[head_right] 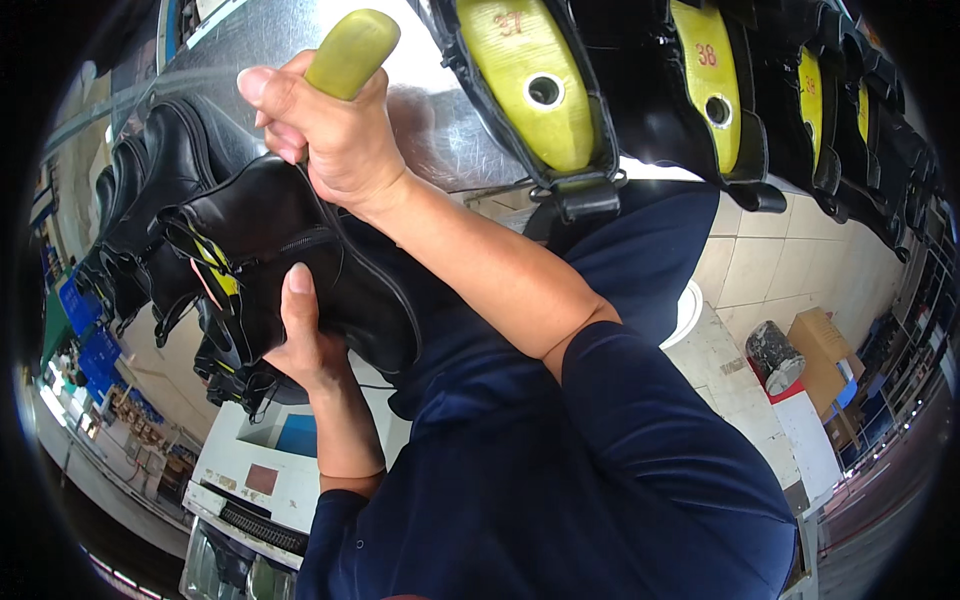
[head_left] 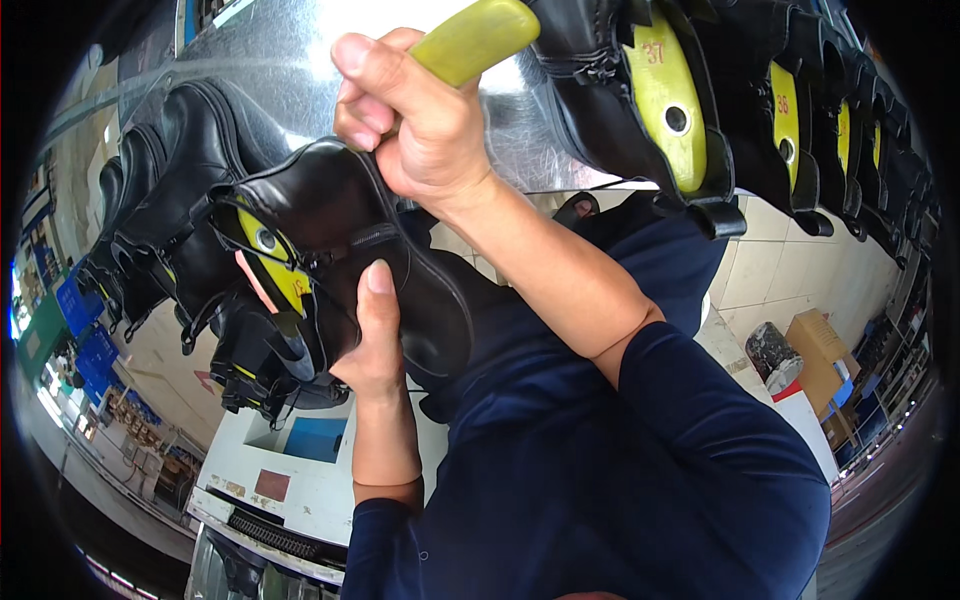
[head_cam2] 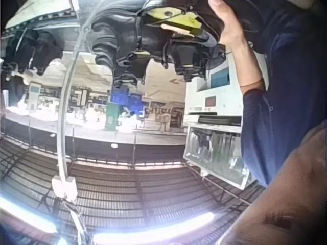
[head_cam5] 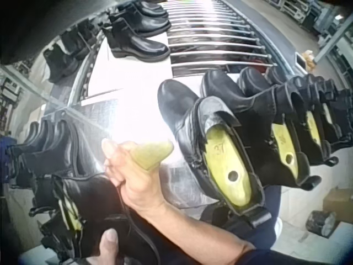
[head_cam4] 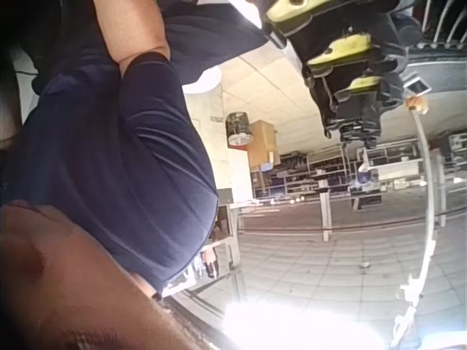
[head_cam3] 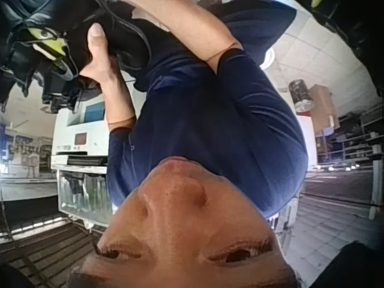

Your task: The recorder is brushing and cleaning black boots on a production line using a specialized brush.

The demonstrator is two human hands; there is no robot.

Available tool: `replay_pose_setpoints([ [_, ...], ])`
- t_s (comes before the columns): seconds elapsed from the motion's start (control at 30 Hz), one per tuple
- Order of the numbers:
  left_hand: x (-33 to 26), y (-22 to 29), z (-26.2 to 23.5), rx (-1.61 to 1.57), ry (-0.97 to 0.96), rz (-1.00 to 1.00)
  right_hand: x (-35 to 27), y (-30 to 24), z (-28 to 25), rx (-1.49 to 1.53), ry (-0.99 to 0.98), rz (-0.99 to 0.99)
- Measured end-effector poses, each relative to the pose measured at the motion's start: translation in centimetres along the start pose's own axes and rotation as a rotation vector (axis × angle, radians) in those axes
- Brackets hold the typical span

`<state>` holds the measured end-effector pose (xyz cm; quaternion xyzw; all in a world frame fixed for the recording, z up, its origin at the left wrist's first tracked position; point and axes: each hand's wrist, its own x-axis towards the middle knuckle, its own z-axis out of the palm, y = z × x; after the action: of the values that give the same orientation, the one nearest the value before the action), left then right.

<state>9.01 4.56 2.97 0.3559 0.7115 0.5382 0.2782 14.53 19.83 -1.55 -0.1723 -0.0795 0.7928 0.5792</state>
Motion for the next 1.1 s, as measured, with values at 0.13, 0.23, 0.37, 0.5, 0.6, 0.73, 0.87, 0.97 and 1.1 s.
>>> replay_pose_setpoints([
  [0.13,0.7,0.1,2.0,-0.060,0.135,0.092,-1.6,0.2,-0.5,-0.036,0.017,0.015],
  [0.23,3.8,-0.3,2.0,-0.114,0.080,0.116,-2.8,-0.2,-1.3,-0.075,0.021,0.064],
  [0.37,8.4,-0.3,3.1,-0.198,0.030,0.164,-4.0,-2.0,-1.1,-0.425,-0.071,-0.025],
  [0.5,11.3,-0.1,5.4,-0.250,0.154,0.375,-7.9,-6.1,-0.9,-0.915,-0.166,-0.132],
  [0.6,10.9,0.8,6.8,-0.239,0.218,0.340,-11.8,-8.9,-2.2,-0.919,-0.113,-0.088],
  [0.73,9.8,1.1,5.3,-0.332,0.111,0.280,-16.7,-10.5,-4.9,-0.993,-0.056,0.026],
  [0.87,6.4,-2.2,-0.2,-0.547,0.085,0.269,-20.1,-10.5,-6.5,-1.052,0.112,0.230],
  [0.97,-1.0,-4.7,-2.5,-0.493,0.291,0.167,-21.3,-10.2,-6.6,-1.046,0.056,0.345],
  [1.1,-9.2,-6.5,-2.0,-0.571,-0.189,-0.372,-21.7,-8.1,-5.6,-0.940,0.017,0.406],
])
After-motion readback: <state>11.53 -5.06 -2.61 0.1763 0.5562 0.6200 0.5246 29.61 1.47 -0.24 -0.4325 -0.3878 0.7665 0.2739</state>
